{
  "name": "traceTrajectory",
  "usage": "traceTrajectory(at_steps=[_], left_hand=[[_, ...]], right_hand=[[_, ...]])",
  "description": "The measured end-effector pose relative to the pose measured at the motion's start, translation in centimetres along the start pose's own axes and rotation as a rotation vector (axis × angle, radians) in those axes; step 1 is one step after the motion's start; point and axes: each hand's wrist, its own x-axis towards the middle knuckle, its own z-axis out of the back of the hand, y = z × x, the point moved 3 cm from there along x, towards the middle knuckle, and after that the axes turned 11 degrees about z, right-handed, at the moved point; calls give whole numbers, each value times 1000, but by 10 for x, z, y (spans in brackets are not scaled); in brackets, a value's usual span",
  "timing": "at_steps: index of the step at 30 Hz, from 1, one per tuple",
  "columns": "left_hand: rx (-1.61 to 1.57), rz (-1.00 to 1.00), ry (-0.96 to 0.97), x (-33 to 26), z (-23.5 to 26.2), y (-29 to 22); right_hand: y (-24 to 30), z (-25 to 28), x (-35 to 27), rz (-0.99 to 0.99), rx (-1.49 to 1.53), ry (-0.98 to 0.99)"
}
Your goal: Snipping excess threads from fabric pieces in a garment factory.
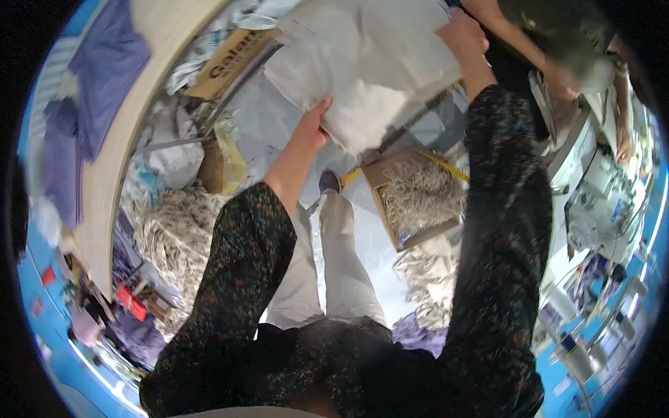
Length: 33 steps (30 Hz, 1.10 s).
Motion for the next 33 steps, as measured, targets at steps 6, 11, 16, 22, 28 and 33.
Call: traceTrajectory(at_steps=[6,11,16,22,28,33], left_hand=[[687,257,-811,56,142,-53],[844,451,-349,-15,139,54],[1854,459,-249,-193,283,-82],[1859,486,-479,-207,175,57],[1913,517,-420,-272,71,273],[2140,760,-457,-324,61,361]], right_hand=[[148,-114,-230,-431,673,88],[182,-86,-669,-1217,856,322],[287,39,-815,-1987,1254,48],[349,129,-969,-2084,1195,-405],[323,165,-1154,-2135,1201,-683],[229,196,-1313,-2168,1068,-775]])
